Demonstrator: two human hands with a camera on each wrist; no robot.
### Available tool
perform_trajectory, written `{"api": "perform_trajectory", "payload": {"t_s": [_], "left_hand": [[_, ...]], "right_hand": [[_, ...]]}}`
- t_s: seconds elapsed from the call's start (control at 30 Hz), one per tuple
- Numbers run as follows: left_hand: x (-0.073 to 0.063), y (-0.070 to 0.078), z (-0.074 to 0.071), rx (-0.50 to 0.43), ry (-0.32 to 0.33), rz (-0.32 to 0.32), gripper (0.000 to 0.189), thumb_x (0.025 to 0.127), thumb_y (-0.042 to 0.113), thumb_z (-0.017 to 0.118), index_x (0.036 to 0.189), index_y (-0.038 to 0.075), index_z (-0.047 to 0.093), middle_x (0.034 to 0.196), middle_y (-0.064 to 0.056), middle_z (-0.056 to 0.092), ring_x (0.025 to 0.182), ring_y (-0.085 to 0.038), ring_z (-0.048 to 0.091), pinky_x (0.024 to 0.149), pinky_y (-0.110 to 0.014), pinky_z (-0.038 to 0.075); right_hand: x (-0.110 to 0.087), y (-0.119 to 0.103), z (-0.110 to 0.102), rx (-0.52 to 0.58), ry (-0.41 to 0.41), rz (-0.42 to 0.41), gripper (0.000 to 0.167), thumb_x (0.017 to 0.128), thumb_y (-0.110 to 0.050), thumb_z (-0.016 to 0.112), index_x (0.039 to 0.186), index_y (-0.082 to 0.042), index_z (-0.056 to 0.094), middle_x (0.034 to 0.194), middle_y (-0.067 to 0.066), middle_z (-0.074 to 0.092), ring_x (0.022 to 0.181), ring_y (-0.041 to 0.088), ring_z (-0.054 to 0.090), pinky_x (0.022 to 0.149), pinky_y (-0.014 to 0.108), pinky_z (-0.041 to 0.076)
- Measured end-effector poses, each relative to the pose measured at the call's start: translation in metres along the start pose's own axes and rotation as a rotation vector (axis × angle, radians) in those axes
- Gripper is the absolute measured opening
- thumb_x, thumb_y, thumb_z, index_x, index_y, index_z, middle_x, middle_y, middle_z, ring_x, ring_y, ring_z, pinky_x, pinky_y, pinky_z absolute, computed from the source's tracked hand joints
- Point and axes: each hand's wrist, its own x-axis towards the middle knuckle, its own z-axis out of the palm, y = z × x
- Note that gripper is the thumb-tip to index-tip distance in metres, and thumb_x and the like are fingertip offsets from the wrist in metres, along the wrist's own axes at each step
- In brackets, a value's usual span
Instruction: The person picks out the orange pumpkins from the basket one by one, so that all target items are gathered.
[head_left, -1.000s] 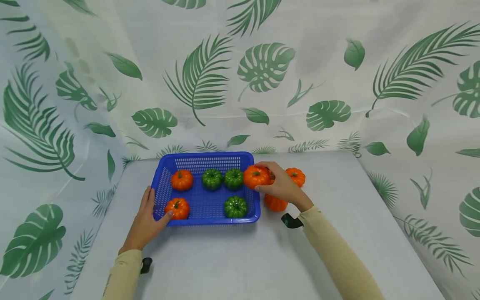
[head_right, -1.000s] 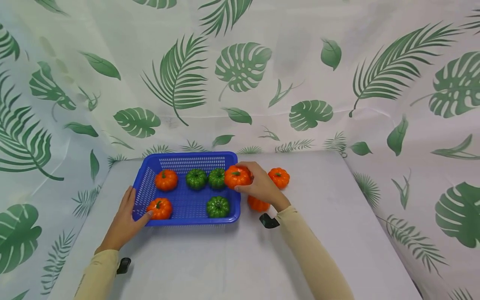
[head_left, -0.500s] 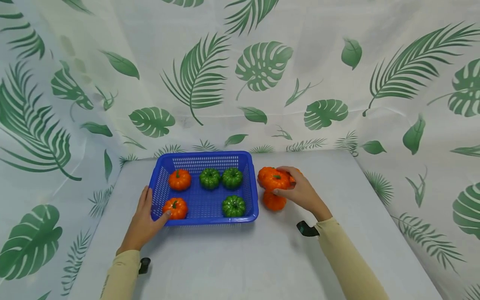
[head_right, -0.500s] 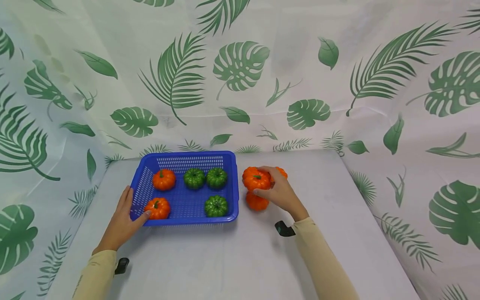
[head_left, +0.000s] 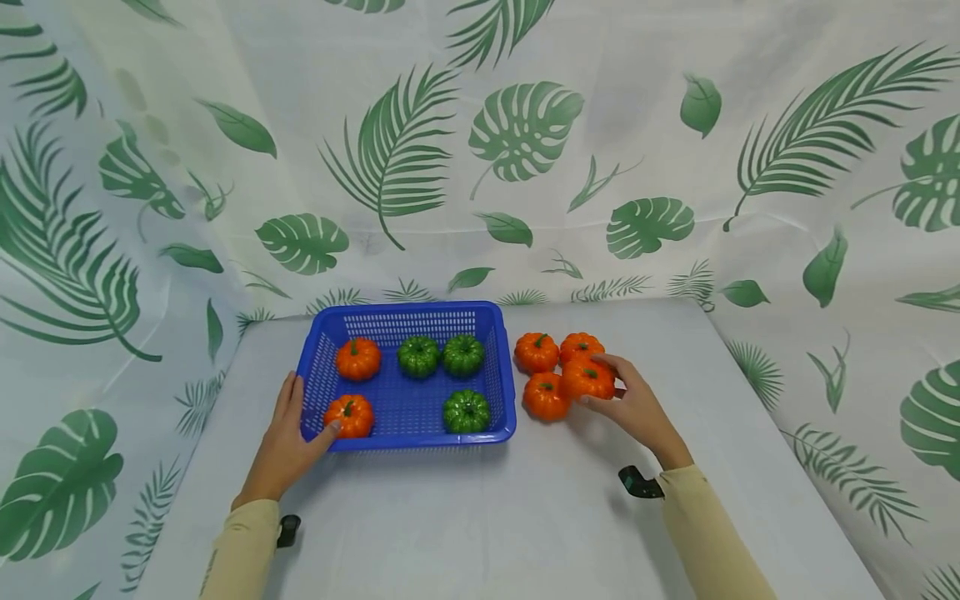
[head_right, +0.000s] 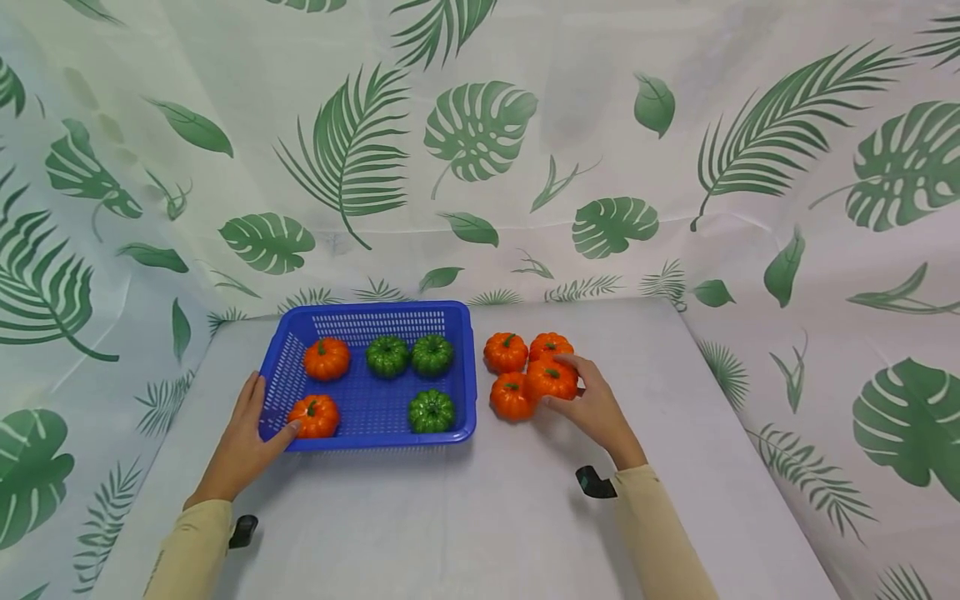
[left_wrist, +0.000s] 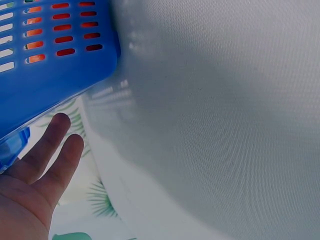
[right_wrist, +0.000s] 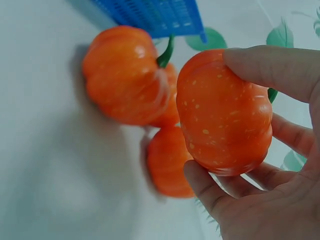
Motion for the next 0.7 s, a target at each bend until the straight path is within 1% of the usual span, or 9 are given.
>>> {"api": "perform_trajectory", "payload": {"t_s": [0.23, 0.37, 0.47, 0.57, 0.7], "left_hand": [[0.0, 0.0, 0.0, 0.004, -0.003, -0.009, 0.11, 0.102, 0.049, 0.067, 0.171, 0.007, -0.007, 0.179, -0.012, -0.012, 0.158, -0.053, 0.013, 0.121, -0.072, 0.02], [0.002, -0.001, 0.002, 0.005, -0.005, -0.008, 0.11, 0.102, 0.05, 0.067, 0.171, 0.007, -0.007, 0.179, -0.012, -0.013, 0.159, -0.053, 0.013, 0.121, -0.071, 0.021], [0.003, -0.002, 0.002, 0.007, -0.003, -0.005, 0.111, 0.102, 0.051, 0.067, 0.171, 0.007, -0.007, 0.179, -0.013, -0.013, 0.158, -0.053, 0.013, 0.121, -0.071, 0.021], [0.002, -0.003, 0.003, 0.005, 0.002, 0.001, 0.11, 0.102, 0.051, 0.067, 0.171, 0.007, -0.007, 0.179, -0.012, -0.012, 0.158, -0.053, 0.014, 0.12, -0.072, 0.021], [0.002, -0.003, 0.003, 0.004, 0.006, 0.006, 0.11, 0.102, 0.05, 0.067, 0.171, 0.007, -0.006, 0.179, -0.012, -0.012, 0.158, -0.054, 0.015, 0.12, -0.073, 0.022]], "right_hand": [[-0.009, 0.015, 0.001, 0.001, 0.027, 0.026, 0.077, 0.097, -0.021, 0.079, 0.159, 0.0, 0.04, 0.163, 0.026, 0.037, 0.146, 0.046, 0.038, 0.116, 0.067, 0.039], [-0.014, 0.022, 0.003, 0.012, 0.047, 0.029, 0.072, 0.098, -0.014, 0.077, 0.158, 0.003, 0.04, 0.161, 0.028, 0.039, 0.145, 0.047, 0.039, 0.116, 0.068, 0.038], [-0.018, 0.026, 0.006, 0.008, 0.071, 0.047, 0.071, 0.098, -0.01, 0.075, 0.158, 0.005, 0.039, 0.16, 0.029, 0.039, 0.146, 0.047, 0.037, 0.118, 0.069, 0.035], [-0.019, 0.03, 0.011, -0.011, 0.096, 0.062, 0.072, 0.097, -0.009, 0.075, 0.158, 0.006, 0.039, 0.16, 0.03, 0.039, 0.147, 0.048, 0.036, 0.119, 0.07, 0.033], [-0.019, 0.037, 0.017, -0.047, 0.121, 0.069, 0.074, 0.097, -0.012, 0.077, 0.157, 0.008, 0.038, 0.159, 0.032, 0.038, 0.147, 0.049, 0.036, 0.119, 0.07, 0.032]]}}
